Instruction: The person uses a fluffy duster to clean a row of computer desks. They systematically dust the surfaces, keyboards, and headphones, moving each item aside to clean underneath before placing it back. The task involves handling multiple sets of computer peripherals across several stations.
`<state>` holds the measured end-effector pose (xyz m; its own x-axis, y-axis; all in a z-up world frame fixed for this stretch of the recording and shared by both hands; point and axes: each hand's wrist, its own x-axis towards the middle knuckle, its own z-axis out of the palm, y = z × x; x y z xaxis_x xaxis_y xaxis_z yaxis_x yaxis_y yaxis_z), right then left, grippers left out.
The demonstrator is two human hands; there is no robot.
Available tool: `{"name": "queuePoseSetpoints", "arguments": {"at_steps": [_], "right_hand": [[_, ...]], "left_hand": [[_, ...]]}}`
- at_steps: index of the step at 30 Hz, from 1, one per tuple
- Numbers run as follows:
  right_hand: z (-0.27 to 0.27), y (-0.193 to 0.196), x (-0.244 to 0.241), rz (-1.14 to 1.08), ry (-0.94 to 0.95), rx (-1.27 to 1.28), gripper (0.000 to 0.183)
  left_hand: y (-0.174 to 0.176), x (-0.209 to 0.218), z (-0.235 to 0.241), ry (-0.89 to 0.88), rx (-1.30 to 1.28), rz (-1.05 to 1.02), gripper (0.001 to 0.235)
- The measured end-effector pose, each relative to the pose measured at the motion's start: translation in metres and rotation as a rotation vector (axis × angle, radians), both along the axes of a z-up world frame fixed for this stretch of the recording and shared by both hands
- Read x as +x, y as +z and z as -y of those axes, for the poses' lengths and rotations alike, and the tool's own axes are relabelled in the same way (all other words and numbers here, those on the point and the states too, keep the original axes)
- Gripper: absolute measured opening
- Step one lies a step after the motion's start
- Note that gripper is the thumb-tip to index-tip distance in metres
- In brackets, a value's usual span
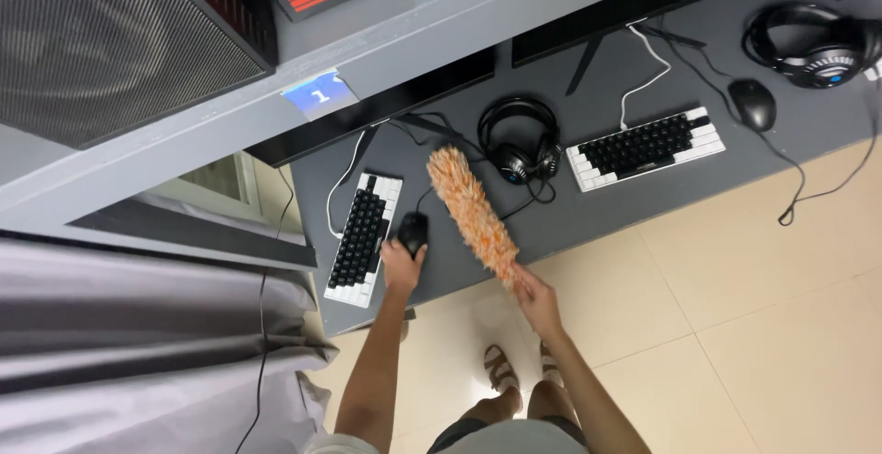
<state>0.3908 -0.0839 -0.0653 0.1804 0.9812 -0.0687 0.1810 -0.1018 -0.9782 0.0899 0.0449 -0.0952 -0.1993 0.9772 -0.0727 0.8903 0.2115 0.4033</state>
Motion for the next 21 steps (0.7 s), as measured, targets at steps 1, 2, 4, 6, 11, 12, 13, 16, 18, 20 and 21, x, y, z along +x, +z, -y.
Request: {"name": "queuePoseSetpoints", "arguments": {"at_steps": [1, 2, 4, 6, 11, 12, 13, 16, 18, 20, 21], "right_hand": [[0.005, -0.001, 0.001, 0.001, -0.006, 0.001, 0.04], [0.01, -0.001, 0.003, 0.008, -0.006, 0.001, 0.041], [0.022, 0.004, 0.008, 0.019, -0.009, -0.006, 0.042], [0.032, 0.016, 0.015, 0.049, -0.007, -0.064, 0.042], [0.037, 0.012, 0.032, -0.173, -0.063, -0.045, 0.042], [0.036, 0.01, 0.037, -0.247, -0.092, -0.024, 0.041], [0.032, 0.018, 0.041, -0.245, -0.101, -0.025, 0.041], [0.018, 0.057, 0.056, -0.284, -0.148, 0.055, 0.04], [0.004, 0.105, 0.065, -0.304, -0.213, -0.033, 0.045], [-0.008, 0.125, 0.075, -0.311, -0.256, -0.054, 0.046], [-0.015, 0.134, 0.082, -0.32, -0.294, -0.078, 0.047]], "left_hand": [[-0.002, 0.002, 0.001, -0.006, 0.001, 0.001, 0.08], [-0.005, 0.004, 0.002, 0.035, 0.037, -0.042, 0.083], [-0.009, 0.007, 0.001, 0.073, 0.068, -0.081, 0.085], [-0.013, 0.01, -0.005, 0.132, -0.007, -0.125, 0.09], [0.051, 0.063, -0.026, 0.06, 0.173, -0.12, 0.098], [0.062, 0.077, -0.032, 0.002, 0.205, -0.069, 0.097], [0.059, 0.093, -0.043, -0.007, 0.203, -0.066, 0.097], [0.06, 0.149, -0.069, -0.338, 0.359, 0.15, 0.1], [0.079, 0.194, -0.083, -0.479, 0.318, 0.427, 0.11], [0.098, 0.228, -0.094, -0.467, 0.16, 0.363, 0.11], [0.107, 0.246, -0.099, -0.448, 0.002, 0.294, 0.111]]}}
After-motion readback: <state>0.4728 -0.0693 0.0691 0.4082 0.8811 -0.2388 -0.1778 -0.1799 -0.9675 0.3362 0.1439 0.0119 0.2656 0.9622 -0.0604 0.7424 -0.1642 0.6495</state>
